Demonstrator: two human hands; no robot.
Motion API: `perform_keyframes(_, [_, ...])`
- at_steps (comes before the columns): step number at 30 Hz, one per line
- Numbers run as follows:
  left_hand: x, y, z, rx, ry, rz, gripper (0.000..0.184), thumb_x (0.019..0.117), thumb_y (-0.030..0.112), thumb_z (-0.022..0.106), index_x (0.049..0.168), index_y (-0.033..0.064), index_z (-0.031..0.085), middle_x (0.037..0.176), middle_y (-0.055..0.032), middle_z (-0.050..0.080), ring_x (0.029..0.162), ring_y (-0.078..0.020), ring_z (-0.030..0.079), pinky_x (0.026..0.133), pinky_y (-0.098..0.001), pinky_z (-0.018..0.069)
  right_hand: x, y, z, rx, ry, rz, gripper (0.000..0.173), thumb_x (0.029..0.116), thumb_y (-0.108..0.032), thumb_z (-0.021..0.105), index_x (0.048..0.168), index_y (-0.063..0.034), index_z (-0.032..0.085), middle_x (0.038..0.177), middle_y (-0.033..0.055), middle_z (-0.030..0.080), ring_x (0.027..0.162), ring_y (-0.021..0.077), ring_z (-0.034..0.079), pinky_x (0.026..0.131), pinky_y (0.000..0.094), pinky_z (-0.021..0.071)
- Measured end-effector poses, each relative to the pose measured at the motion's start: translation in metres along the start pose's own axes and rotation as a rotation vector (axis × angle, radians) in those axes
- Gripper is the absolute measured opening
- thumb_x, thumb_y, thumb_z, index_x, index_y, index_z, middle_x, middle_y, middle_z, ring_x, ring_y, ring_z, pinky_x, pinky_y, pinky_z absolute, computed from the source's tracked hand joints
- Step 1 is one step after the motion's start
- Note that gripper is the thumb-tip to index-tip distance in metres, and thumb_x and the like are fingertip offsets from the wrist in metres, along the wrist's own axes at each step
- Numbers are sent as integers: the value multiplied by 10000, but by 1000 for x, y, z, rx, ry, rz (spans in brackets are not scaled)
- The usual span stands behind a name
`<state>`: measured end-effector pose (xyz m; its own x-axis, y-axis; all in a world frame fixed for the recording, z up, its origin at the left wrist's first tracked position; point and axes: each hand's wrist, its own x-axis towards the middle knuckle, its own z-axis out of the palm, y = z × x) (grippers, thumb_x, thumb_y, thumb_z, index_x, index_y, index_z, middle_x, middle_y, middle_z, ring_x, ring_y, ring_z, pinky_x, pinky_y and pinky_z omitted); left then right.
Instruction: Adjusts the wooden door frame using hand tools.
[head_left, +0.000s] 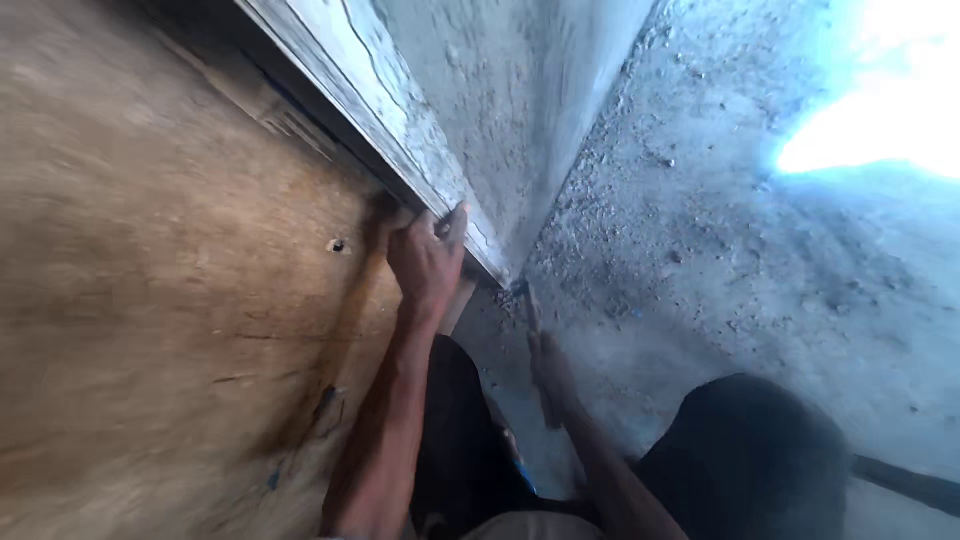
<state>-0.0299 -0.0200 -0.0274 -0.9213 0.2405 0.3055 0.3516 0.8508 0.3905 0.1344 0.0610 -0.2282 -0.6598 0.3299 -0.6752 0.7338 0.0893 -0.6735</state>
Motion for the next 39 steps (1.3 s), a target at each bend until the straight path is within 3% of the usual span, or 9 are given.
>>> perform_keyframes(2, [5,2,1,0,-2,-16,552,995,574,582,848,53,690,709,-142,659,642,-331,653,593,-552,509,-9,1,-4,-303,5,-69,455,1101,-409,388,1395,-101,548,1113,187,716,1021,372,711,874,574,555])
perform_keyframes(6, [6,2,-7,40,-77,-32,587,994,604,562,825,52,670,697,-144,643,638,-329,639,587,-547,494,-16,5,3,-443,-59,-294,465,1079,-443,433,1381,-112,555,1142,163,712,1013,365,716,859,578,563])
perform_keyframes(9, [14,5,-17,88,-120,-30,601,995,598,564,812,37,678,696,-155,634,661,-341,644,611,-561,498,-33,-3,13,-148,-103,-255,428,1082,-371,422,1305,-40,578,965,161,695,869,325,703,782,532,563])
perform_keyframes(12, [19,0,-29,-13,49,48,572,1010,558,562,750,53,637,576,-56,510,499,-212,500,499,-427,435,-51,-13,30,468,-12,-261,372,1076,-349,420,1141,-15,569,646,2,514,505,124,523,499,321,501])
perform_keyframes(16, [24,5,-47,-123,148,74,438,1005,495,614,909,79,709,640,-11,590,526,-125,535,516,-354,470,-70,-77,39,948,16,-403,310,1092,-278,367,1096,-4,512,580,-49,507,422,63,495,414,257,497])
perform_keyframes(19, [27,11,-57,-107,155,93,424,1007,482,618,943,72,702,690,-36,630,570,-140,584,546,-367,501,-76,-103,32,996,-112,-336,328,1112,-312,362,1074,-19,507,571,-15,480,398,92,466,384,273,476])
perform_keyframes(24, [37,12,-57,-16,167,107,465,1016,491,600,846,63,667,636,-67,589,544,-200,568,528,-426,469,-80,-109,22,1026,-142,-284,332,1122,-307,355,1028,-26,504,560,-6,471,386,102,459,370,279,470])
perform_keyframes(32, [40,14,-68,-36,160,122,414,978,463,663,887,62,707,657,-70,642,596,-219,635,587,-452,529,-91,-119,20,1059,-115,-318,319,1119,-283,358,1014,-25,511,537,-5,484,372,94,469,364,274,476])
perform_keyframes(39, [58,34,-116,-147,431,243,323,977,392,671,957,72,713,655,10,626,536,-59,550,525,-261,478,-106,-137,5,939,-81,-460,255,1098,-248,405,1094,-19,519,565,-21,498,400,67,467,387,235,455])
